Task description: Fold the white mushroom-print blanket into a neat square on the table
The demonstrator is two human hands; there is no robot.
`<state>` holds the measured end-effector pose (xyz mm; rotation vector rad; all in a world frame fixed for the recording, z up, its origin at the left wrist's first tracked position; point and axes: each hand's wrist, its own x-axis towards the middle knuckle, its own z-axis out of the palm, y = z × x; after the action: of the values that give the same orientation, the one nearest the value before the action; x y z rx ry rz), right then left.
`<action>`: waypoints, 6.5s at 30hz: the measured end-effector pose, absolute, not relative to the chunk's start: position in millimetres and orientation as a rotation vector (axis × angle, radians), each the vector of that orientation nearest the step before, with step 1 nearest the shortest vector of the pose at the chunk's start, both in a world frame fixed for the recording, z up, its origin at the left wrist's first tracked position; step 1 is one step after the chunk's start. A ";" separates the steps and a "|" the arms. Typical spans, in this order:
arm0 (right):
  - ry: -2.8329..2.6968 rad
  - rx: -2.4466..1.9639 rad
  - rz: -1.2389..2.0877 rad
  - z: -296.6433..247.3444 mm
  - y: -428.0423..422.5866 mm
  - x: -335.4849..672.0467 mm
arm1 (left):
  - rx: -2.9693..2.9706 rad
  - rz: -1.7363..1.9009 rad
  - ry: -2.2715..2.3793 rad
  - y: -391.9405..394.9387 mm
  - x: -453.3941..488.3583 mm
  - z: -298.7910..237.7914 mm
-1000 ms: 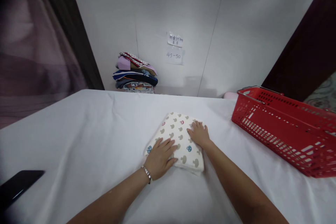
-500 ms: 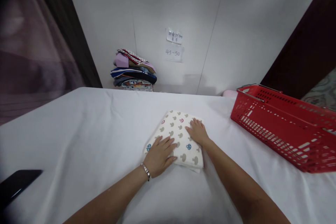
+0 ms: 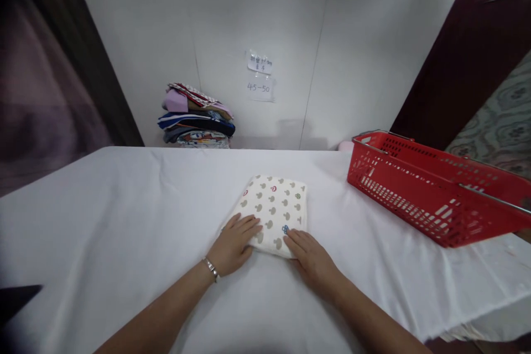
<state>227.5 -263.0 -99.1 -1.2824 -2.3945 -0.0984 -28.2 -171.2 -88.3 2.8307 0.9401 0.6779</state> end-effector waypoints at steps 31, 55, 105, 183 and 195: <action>-2.239 -1.536 -0.125 -76.5 -250.8 273.1 | 2.627 0.679 1.065 -198.2 -18.9 -54.6; -1.166 -1.797 0.747 -100.8 -236.7 264.9 | 2.137 0.469 1.631 -51.2 -1.9 -72.8; -1.165 -1.889 0.634 -106.7 -182.6 285.2 | 1.408 0.384 1.455 -51.8 3.8 -76.8; -2.156 -2.029 -0.039 -111.7 -24.5 203.4 | 1.524 0.647 1.931 13.2 -46.3 -70.5; -1.917 -2.093 0.281 -112.0 -14.7 209.4 | 1.473 0.653 2.088 12.4 -46.3 -95.3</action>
<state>209.4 -14.7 -112.0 -2.0933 -1.9175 0.2808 -46.3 12.4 -95.3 1.4730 2.0879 0.6528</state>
